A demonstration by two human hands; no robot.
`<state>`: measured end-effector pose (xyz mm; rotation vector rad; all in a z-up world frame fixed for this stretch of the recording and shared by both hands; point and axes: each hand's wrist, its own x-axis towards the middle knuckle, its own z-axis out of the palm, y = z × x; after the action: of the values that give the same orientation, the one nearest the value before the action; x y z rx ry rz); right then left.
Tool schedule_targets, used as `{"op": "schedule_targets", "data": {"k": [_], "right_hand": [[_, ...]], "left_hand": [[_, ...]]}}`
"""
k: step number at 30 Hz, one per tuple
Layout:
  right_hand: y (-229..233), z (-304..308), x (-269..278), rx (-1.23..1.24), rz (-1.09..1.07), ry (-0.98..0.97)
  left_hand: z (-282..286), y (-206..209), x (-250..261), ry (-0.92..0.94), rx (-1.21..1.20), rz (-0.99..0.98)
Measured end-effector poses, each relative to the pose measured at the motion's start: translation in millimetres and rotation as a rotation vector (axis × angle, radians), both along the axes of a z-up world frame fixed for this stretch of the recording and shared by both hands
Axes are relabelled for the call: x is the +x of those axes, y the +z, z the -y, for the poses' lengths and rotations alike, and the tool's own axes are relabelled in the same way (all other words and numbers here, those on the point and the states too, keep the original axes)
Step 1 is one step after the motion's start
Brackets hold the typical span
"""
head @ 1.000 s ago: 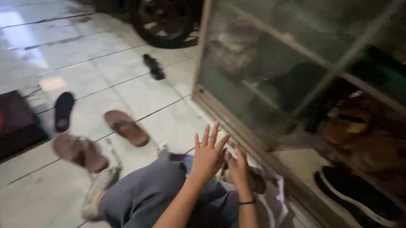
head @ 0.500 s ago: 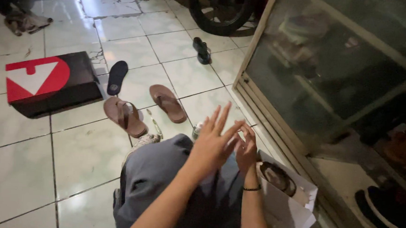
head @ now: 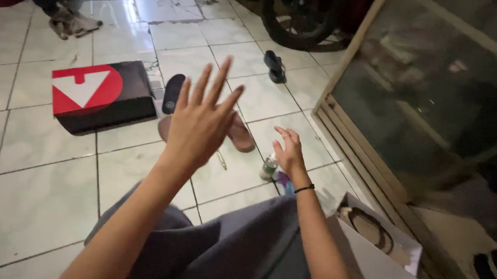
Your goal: Clean a pair of sneakers and flip-flops using a toothbrush and cleaning spray.
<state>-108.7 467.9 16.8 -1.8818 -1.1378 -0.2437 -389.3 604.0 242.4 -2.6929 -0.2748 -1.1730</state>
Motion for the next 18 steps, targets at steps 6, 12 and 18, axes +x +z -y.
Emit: {"op": "schedule_targets", "data": {"k": [6,12,18], "right_hand": [[-43.9,-61.0,-3.2,-0.273,-0.115,0.044],[-32.3,-119.2,-38.9,-0.461,-0.208,0.075],[-114.1,-180.8,-18.6,-0.608,-0.055,0.171]], "left_hand": [[-108.3,-99.9,0.6,0.188,-0.352,-0.170],[-156.3,-147.2,21.5,0.186,-0.403,-0.176],[-185.6,-221.3,10.6,0.147,-0.508,-0.083]]}}
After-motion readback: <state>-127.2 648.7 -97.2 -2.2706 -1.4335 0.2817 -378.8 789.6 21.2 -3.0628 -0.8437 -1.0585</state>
